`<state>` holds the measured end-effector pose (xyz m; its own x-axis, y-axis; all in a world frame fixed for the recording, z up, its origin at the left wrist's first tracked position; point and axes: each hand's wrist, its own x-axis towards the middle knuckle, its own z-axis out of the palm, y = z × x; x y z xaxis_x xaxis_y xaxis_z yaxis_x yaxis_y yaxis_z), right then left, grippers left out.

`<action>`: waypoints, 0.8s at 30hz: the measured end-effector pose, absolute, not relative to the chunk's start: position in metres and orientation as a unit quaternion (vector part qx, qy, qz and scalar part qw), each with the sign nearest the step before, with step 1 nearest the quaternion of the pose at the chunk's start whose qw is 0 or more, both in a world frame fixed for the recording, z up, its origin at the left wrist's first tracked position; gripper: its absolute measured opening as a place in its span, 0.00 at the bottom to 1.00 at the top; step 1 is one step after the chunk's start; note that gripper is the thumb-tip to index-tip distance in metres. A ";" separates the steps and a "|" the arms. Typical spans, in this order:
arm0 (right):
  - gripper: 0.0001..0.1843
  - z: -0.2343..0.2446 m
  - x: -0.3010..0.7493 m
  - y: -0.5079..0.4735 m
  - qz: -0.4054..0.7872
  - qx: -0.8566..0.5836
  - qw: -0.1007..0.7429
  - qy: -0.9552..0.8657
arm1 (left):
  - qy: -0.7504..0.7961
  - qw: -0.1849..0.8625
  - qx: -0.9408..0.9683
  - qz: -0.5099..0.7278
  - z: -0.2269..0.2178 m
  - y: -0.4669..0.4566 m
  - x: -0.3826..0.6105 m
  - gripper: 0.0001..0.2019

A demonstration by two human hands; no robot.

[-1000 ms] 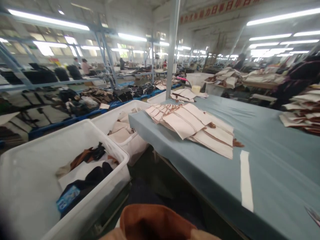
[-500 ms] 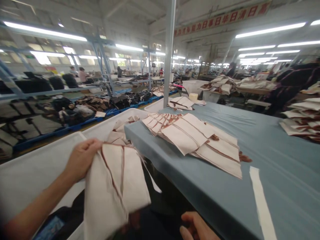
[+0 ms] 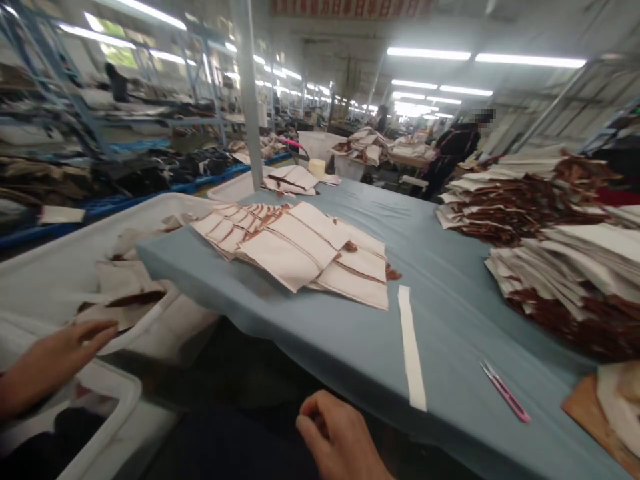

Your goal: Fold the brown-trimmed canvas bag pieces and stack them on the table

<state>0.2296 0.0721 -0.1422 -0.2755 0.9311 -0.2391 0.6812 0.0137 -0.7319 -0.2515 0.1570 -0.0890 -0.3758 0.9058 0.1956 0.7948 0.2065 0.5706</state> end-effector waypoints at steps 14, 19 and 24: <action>0.19 -0.157 0.237 0.193 0.279 -0.661 0.349 -0.603 | 0.639 0.474 0.463 0.392 -0.134 0.280 0.012 0.15; 0.21 -0.168 0.234 0.191 0.293 -0.657 0.388 -0.576 | 0.552 0.537 0.403 0.495 -0.078 0.294 0.033 0.19; 0.19 -0.166 0.235 0.188 0.323 -0.632 0.430 -0.558 | 0.388 0.531 0.400 0.639 0.021 0.284 0.006 0.27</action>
